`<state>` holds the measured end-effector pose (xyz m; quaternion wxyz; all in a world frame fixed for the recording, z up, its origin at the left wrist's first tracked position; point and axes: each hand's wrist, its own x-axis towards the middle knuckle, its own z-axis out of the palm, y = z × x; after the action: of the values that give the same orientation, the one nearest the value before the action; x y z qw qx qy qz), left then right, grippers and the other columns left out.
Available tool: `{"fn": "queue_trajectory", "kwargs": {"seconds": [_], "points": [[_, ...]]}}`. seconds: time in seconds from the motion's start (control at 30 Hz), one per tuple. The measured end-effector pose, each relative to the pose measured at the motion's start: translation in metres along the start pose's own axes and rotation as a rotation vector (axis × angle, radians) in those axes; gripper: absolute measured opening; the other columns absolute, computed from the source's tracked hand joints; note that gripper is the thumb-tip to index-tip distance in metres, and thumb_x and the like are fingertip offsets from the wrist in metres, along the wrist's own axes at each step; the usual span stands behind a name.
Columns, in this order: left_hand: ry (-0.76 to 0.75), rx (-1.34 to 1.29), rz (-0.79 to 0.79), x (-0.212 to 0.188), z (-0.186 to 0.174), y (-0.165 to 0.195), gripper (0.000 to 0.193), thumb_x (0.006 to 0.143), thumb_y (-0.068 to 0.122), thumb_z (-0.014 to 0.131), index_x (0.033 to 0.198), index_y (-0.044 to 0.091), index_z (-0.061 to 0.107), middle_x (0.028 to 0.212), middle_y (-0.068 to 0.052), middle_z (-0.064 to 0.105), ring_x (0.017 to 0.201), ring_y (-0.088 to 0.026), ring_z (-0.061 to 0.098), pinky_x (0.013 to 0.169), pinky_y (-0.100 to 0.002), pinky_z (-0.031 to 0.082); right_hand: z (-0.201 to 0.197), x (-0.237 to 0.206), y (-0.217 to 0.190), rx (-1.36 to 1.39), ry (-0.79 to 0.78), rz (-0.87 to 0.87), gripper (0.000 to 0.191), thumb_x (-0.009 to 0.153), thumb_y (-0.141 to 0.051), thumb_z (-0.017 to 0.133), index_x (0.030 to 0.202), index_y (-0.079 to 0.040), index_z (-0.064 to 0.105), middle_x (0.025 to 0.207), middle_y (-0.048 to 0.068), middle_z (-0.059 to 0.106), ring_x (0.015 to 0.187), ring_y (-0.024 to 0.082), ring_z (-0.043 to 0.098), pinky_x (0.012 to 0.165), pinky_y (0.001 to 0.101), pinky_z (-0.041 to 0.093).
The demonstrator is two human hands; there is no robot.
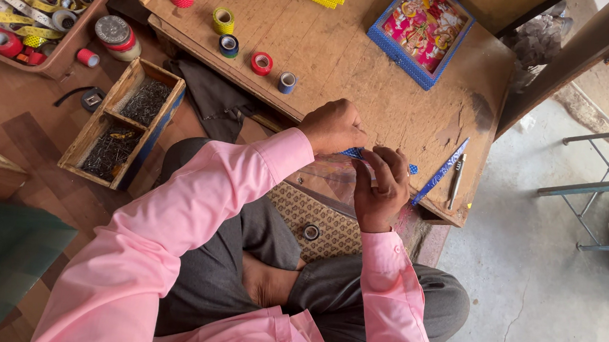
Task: The person applies blue patterned tape to the edges of a picture frame containing a colorful deity image. They measure, cut, and press the tape along the frame's perimeter, then repeat the process on a second frame.
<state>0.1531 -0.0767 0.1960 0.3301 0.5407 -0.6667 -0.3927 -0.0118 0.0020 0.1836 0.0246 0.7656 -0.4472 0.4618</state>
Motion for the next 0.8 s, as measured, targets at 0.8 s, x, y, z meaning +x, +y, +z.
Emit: {"fn": "queue_trajectory", "kwargs": {"seconds": [0.8], "points": [[-0.075, 0.072, 0.210, 0.011, 0.011, -0.019, 0.022, 0.076, 0.020, 0.068, 0.067, 0.001, 0.069, 0.068, -0.022, 0.068, 0.064, -0.035, 0.070, 0.062, -0.045, 0.054, 0.002, -0.008, 0.008, 0.051, 0.073, -0.044, 0.027, 0.084, -0.002, 0.087, 0.106, -0.012, 0.077, 0.108, 0.008, 0.069, 0.108, 0.028, 0.072, 0.114, 0.0498, 0.049]]}}
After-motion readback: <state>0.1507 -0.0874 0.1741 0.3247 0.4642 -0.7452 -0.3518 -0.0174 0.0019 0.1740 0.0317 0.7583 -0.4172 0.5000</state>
